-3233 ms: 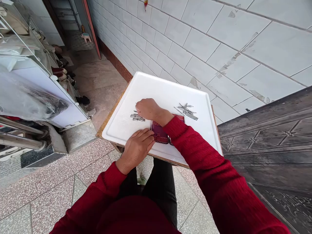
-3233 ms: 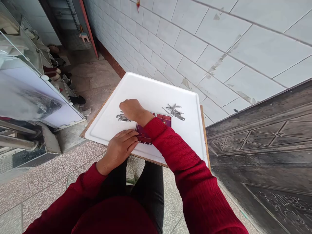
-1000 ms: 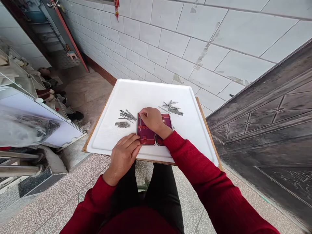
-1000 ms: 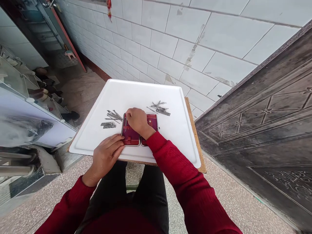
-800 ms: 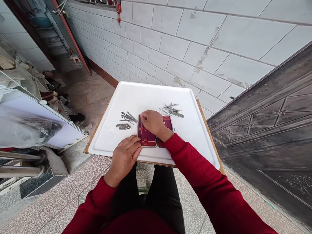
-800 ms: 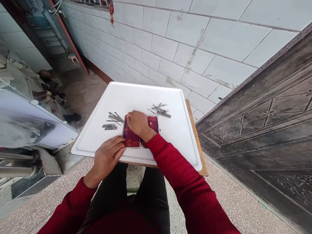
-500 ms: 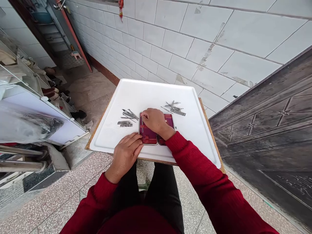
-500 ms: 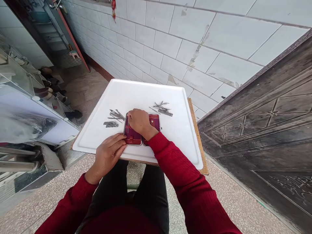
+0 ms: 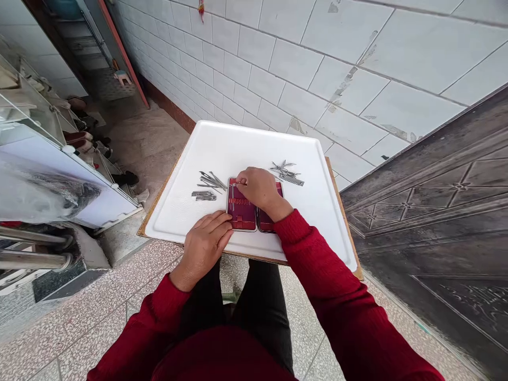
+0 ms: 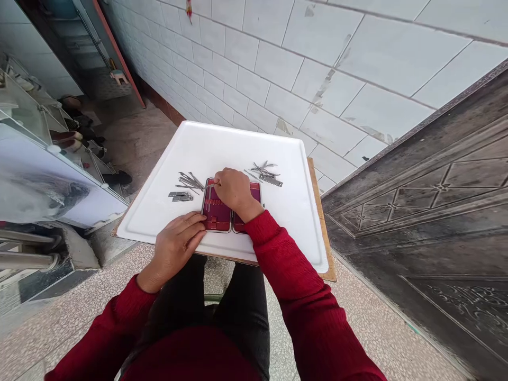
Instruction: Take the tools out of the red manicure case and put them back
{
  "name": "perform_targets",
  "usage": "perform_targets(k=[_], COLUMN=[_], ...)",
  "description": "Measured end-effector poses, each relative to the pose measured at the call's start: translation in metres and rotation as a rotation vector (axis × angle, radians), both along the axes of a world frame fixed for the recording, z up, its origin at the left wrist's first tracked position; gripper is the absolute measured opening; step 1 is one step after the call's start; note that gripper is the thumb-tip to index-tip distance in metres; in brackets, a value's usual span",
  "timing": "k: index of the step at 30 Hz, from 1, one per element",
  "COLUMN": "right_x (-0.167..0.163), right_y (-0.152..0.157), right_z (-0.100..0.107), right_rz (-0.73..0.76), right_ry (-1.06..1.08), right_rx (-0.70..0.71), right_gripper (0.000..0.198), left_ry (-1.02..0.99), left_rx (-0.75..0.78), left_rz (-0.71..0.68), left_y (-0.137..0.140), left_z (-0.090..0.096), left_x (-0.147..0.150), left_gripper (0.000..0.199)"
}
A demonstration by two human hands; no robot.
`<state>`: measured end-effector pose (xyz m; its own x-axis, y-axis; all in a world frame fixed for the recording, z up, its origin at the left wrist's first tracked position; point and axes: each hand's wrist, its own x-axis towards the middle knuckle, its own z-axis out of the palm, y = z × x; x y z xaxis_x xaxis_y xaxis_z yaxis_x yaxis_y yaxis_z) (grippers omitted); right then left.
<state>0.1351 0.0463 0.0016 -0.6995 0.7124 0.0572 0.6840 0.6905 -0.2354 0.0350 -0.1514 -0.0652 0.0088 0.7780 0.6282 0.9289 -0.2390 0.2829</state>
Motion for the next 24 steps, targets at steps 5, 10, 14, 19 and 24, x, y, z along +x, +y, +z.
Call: perform_targets(k=[5, 10, 14, 19, 24], right_x=[-0.001, -0.002, -0.002, -0.003, -0.003], right_y=[0.005, 0.008, 0.01, 0.011, 0.011], right_z=[-0.004, -0.006, -0.008, -0.013, -0.015], right_rz=[-0.001, -0.001, -0.014, -0.076, -0.113], right_ry=[0.033, 0.062, 0.103, 0.159, 0.193], right_rx=[-0.036, -0.052, -0.069, -0.111, -0.127], right_gripper=[0.018, 0.014, 0.012, 0.01, 0.009], left_ry=[0.006, 0.023, 0.026, 0.026, 0.035], left_rx=[0.008, 0.025, 0.031, 0.021, 0.027], left_rz=[0.004, 0.011, 0.007, 0.008, 0.006], left_y=[0.001, 0.002, 0.002, 0.001, 0.001], left_z=[-0.001, -0.002, -0.001, -0.001, -0.002], left_x=[0.0, -0.001, -0.001, -0.001, -0.001], left_gripper=[0.015, 0.015, 0.014, 0.015, 0.014])
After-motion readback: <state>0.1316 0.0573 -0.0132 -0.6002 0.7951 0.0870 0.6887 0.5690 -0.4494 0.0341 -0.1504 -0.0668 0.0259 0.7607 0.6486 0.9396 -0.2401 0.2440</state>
